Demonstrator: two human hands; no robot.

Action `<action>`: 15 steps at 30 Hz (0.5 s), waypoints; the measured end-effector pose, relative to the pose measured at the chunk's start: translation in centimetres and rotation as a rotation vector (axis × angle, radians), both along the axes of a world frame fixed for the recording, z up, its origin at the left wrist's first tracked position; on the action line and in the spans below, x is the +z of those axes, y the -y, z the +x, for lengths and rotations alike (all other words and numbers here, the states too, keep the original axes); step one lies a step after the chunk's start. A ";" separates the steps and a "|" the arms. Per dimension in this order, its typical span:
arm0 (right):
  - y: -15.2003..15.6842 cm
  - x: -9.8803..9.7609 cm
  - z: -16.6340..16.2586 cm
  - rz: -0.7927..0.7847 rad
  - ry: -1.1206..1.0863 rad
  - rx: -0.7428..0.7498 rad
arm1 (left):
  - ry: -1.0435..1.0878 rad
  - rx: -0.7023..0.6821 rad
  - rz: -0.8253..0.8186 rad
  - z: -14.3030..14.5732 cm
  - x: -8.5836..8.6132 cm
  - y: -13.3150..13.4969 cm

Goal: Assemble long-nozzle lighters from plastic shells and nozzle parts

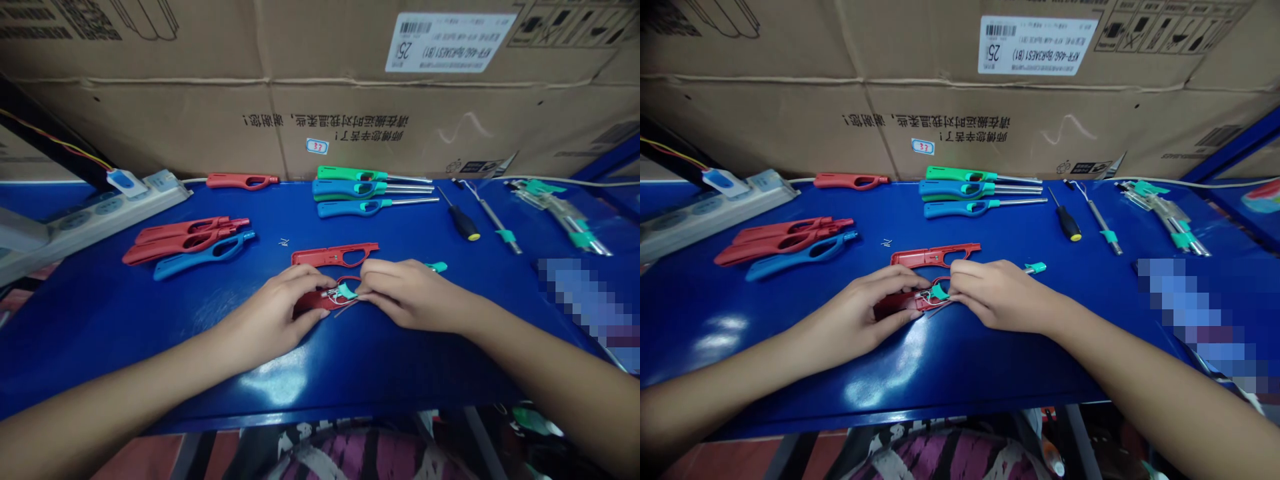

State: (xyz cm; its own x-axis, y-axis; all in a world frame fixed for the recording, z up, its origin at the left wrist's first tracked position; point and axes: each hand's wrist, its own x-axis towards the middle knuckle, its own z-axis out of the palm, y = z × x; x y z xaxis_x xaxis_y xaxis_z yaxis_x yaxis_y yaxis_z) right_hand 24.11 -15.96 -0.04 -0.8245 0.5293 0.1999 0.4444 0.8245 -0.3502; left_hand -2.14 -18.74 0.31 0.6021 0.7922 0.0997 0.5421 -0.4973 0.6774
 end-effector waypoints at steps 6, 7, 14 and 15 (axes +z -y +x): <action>0.0 -0.1 0.1 0.000 -0.001 -0.005 | 0.016 -0.002 0.000 0.1 0.0 0.0; 0.0 -0.2 0.1 0.002 0.001 -0.008 | 0.016 0.002 -0.004 0.1 0.0 0.0; 0.0 -0.2 0.1 0.006 -0.033 -0.007 | 0.008 0.016 -0.050 0.1 0.1 0.0; 0.0 -0.2 0.1 -0.002 -0.041 -0.004 | 0.009 0.016 -0.051 0.1 0.1 0.1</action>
